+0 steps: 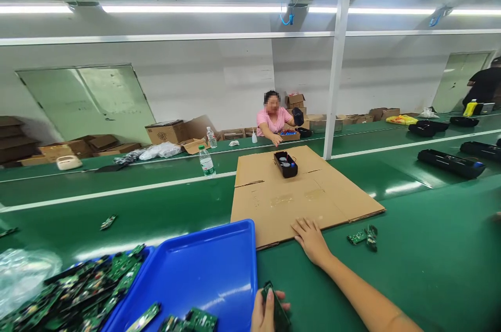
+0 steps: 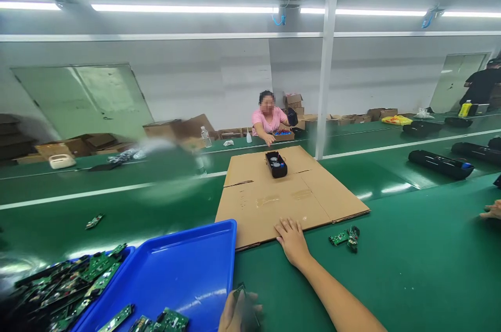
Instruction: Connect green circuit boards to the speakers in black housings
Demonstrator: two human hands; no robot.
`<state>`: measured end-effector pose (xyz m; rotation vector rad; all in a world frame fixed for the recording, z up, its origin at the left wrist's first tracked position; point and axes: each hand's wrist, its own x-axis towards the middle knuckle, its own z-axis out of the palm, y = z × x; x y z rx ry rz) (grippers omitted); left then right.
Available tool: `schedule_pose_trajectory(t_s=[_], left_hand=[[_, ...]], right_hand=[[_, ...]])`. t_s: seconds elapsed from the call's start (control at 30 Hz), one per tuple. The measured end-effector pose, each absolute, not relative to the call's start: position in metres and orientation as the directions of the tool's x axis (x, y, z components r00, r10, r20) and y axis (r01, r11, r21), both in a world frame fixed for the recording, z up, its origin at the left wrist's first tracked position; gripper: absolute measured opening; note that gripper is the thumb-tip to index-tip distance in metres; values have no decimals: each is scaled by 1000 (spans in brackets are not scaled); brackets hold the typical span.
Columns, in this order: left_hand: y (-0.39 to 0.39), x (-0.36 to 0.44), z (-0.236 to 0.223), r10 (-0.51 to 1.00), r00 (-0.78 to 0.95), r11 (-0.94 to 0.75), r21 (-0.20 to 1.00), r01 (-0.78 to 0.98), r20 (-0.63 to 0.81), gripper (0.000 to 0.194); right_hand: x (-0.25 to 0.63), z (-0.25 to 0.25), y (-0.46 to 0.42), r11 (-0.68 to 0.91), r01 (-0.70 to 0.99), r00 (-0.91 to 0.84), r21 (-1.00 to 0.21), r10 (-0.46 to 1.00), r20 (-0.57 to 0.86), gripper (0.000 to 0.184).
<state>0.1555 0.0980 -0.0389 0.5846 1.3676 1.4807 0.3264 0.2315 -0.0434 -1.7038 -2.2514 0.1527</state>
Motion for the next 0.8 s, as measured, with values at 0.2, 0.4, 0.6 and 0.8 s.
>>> schedule_pose_trajectory(t_s=[0.2, 0.4, 0.6, 0.8], left_hand=[[99, 156, -45, 899, -380, 107, 949, -296, -220, 67], [100, 160, -57, 944, -324, 59, 998, -34, -67, 65], [102, 160, -66, 942, -325, 74, 997, -19, -76, 61], [101, 159, -66, 951, -303, 68, 998, 12, -61, 57]], right_hand=[[323, -27, 252, 250, 936, -201, -249, 958, 203, 48], [325, 25, 347, 224, 955, -177, -194, 956, 235, 41], [309, 40, 383, 195, 970, -161, -146, 963, 218, 36], [315, 47, 375, 344, 926, -290, -156, 912, 290, 29]])
